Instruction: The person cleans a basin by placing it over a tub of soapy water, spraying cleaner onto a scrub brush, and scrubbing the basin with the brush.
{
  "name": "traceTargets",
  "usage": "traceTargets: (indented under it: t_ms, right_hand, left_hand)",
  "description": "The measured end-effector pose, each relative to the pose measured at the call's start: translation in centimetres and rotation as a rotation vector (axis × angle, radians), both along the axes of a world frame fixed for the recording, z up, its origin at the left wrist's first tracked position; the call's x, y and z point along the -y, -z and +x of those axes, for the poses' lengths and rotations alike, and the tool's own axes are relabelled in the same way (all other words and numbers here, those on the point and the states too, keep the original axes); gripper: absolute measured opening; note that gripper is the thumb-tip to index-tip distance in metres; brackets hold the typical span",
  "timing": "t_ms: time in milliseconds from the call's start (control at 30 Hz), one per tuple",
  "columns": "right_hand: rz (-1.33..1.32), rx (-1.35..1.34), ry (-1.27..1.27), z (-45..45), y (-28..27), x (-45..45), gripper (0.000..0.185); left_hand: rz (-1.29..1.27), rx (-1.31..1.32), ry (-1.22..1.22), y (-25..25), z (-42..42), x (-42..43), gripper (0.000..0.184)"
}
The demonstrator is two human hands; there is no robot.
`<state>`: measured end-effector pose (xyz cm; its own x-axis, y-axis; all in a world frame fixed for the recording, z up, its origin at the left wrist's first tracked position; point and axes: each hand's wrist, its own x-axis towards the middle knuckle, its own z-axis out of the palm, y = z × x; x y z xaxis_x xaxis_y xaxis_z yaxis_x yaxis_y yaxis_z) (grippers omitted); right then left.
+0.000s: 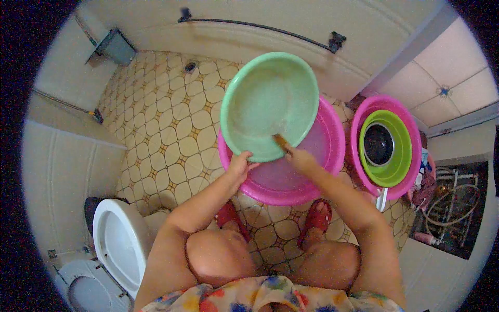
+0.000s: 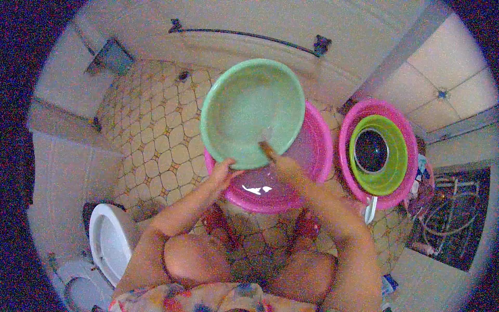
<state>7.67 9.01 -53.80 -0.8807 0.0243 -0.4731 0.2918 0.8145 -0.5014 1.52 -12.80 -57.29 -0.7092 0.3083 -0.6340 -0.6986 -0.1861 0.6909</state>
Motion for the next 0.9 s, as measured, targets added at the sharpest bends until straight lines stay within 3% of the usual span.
traceTargets:
  t_ms: [33, 167, 267, 300, 400, 500, 600, 700, 800, 833, 900]
  right_hand:
    - [-0.13, 0.121, -0.032, -0.1, -0.8, 1.3, 0.048]
    - [-0.55, 0.003, 0.06, 0.7, 1.2, 3.9, 0.038]
    - [-0.237, -0.161, 0.044, 0.4, 3.8, 1.5, 0.041]
    - [-0.062, -0.279, 0.004, 1.0, -0.9, 0.6, 0.042]
    - [0.235, -0.105, 0.053, -1.0, 1.2, -3.3, 0.043]
    - [0.165, -0.114, 0.08, -0.9, 2.5, -2.4, 0.042]
    - [-0.165, -0.277, -0.133, -0.6, 5.2, 0.6, 0.057]
    - [-0.541, 0.082, -0.022, -1.4, 3.6, 3.5, 0.055]
    - [-0.345, -0.083, -0.07, -2.1, 5.5, 1.5, 0.054]
    - [-0.107, -0.12, -0.073, -1.7, 1.1, 0.6, 0.051]
    - [0.159, -0.103, 0.026, -2.7, 1.1, -2.1, 0.043]
  left_hand:
    - [-0.011, -0.014, 0.0, -0.2, 0.0, -0.1, 0.049]
    - [-0.046, -0.081, -0.057, 1.9, -0.3, 0.3, 0.046]
    - [-0.076, -0.085, -0.133, 0.8, -0.7, 0.0, 0.045]
    - [-0.083, -0.088, -0.136, 1.0, -0.9, 0.0, 0.045]
    - [-0.088, -0.09, -0.139, 1.0, -1.2, 0.2, 0.044]
    - [-0.075, -0.085, -0.133, 0.2, -0.9, 0.1, 0.044]
    - [-0.078, -0.089, -0.145, 1.6, -1.4, 0.6, 0.042]
    - [-0.031, -0.071, -0.133, 3.3, -1.5, 1.3, 0.042]
    - [-0.019, -0.077, -0.14, 4.3, -1.6, 1.5, 0.044]
    - [-0.032, -0.087, -0.136, 3.6, -1.5, 1.2, 0.045]
    - [-0.055, -0.077, -0.141, 1.7, -1.1, 0.8, 0.046]
